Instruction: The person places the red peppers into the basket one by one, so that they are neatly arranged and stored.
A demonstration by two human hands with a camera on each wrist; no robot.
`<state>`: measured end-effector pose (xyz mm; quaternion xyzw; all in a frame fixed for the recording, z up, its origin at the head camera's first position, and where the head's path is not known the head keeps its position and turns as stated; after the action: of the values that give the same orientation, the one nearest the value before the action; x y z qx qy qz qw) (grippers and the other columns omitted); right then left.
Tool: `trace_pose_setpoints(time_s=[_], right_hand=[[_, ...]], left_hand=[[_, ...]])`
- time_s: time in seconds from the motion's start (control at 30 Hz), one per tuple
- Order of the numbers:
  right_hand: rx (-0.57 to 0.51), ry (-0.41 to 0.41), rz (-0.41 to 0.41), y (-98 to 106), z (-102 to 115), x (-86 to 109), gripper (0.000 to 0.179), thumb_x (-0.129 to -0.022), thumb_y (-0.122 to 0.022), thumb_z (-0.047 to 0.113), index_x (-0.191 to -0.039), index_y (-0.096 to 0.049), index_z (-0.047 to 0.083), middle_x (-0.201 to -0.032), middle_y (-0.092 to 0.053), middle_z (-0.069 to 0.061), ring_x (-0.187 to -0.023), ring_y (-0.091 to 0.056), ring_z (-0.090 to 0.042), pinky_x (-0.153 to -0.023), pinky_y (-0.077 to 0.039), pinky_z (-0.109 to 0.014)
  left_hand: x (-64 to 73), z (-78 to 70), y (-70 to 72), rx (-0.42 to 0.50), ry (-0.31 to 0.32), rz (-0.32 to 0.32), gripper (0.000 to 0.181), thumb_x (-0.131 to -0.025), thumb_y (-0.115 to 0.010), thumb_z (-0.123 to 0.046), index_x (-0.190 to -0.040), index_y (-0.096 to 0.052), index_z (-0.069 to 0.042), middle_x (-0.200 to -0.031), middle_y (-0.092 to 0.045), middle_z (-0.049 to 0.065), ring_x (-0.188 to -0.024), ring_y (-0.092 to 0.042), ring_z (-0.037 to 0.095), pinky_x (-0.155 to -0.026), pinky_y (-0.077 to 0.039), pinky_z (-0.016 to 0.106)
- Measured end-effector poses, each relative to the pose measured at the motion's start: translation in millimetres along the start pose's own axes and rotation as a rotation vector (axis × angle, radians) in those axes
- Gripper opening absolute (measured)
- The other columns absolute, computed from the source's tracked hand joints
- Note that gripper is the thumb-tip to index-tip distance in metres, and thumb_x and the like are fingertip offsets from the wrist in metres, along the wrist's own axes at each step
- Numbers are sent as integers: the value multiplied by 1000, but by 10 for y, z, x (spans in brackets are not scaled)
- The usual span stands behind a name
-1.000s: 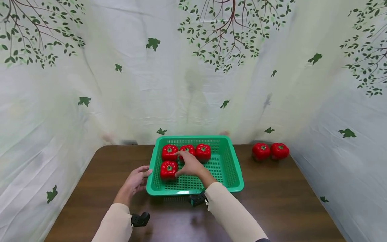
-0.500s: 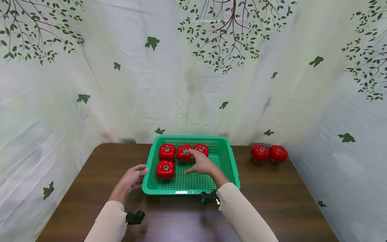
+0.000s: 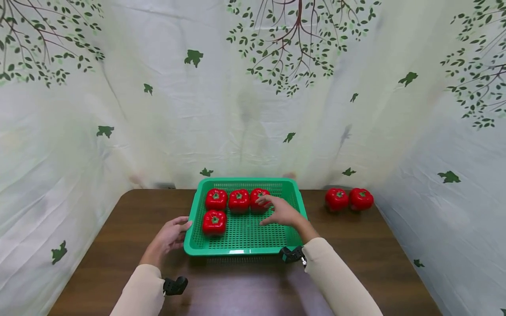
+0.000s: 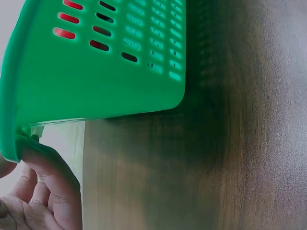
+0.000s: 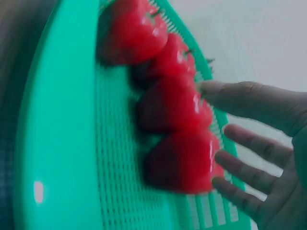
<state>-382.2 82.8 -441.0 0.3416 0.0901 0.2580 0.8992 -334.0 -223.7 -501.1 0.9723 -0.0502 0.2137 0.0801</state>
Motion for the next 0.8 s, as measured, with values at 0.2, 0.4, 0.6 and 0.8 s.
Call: trace_pose_setpoints(time_s=[0.2,0.4,0.6,0.8], right_hand=[[-11,28,14,184,-85,116,61,-77,-82,14,-129,-52,0,-130,-53,-21,-118,-50,-43,-93,-46,-52],[-35,53,48,310,-172,203,61,-78,-81,14,-131,-51,3,-132,-53,-15,-117,-51,-37,-95,-45,-53],[-40,73,-5,522,-310,309,60,-79,-80,11,-131,-52,7,-132,-54,-13,-116,-52,-37,-94,-45,-55],[-52,38,-69,747,-453,433,61,-81,-77,7,-134,-49,-1,-134,-51,-22,-119,-49,-43,-95,-44,-55]], left_hand=[[7,16,-21,10,-2,-2,54,-100,-51,-29,-143,-35,0,-114,-61,13,-89,-66,19,-77,-54,36],[35,94,7,8,16,-8,53,-101,-51,-28,-143,-35,0,-112,-62,12,-88,-66,19,-77,-54,36],[48,75,16,13,11,-16,53,-100,-51,-28,-143,-36,-1,-111,-63,11,-88,-67,20,-76,-54,36],[63,74,10,22,17,-16,53,-100,-52,-28,-143,-36,-1,-109,-64,9,-87,-67,19,-76,-54,35]])
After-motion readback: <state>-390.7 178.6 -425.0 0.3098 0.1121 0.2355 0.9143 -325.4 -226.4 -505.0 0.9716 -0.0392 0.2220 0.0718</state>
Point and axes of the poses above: each hand's wrist, its own x-axis away from the middle knuckle, its own y-axis out of the back of the hand, z = x × y, the point moved 8 cm from there along -x, towards the middle knuckle
